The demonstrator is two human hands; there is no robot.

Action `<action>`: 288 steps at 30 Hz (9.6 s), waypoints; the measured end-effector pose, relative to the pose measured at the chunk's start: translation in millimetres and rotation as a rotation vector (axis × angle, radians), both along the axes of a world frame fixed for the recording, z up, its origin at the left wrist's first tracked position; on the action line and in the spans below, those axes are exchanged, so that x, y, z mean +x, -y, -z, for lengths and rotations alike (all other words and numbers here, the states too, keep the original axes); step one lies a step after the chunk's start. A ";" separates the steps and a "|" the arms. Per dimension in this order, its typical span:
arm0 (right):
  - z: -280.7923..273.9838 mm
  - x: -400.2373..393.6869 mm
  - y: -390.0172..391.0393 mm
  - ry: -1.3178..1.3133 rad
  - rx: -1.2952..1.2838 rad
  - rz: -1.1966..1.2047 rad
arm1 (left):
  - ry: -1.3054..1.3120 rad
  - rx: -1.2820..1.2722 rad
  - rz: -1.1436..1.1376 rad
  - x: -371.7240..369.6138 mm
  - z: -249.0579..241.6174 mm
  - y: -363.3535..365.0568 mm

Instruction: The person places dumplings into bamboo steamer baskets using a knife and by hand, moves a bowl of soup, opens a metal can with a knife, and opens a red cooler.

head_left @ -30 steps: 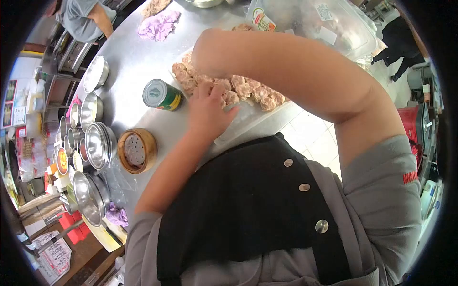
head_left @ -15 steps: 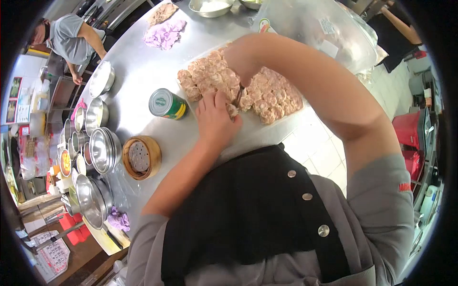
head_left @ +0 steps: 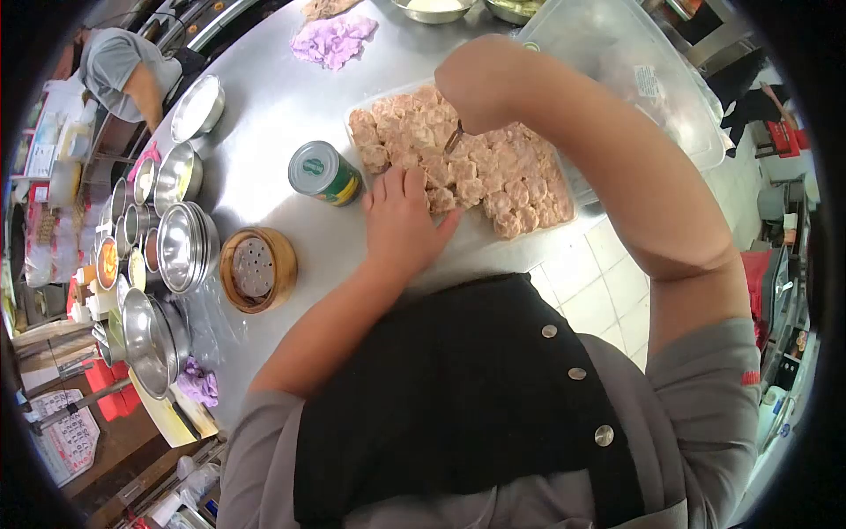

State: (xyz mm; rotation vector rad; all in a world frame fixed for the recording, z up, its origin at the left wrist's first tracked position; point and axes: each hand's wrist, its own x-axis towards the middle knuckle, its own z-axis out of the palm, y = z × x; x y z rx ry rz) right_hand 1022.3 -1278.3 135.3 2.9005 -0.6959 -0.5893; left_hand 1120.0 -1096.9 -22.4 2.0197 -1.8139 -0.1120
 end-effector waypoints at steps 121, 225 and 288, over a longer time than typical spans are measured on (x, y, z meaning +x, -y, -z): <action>60.7 -32.2 -172.8 0.858 1.213 0.180 | -1.081 0.238 0.072 67.9 -74.9 -139.6; 103.5 250.2 -188.8 0.307 0.258 -0.513 | -0.057 0.164 -0.472 234.0 -39.2 -208.6; 50.1 -142.9 24.1 0.943 0.275 0.938 | -0.640 0.399 -0.321 84.0 15.2 5.9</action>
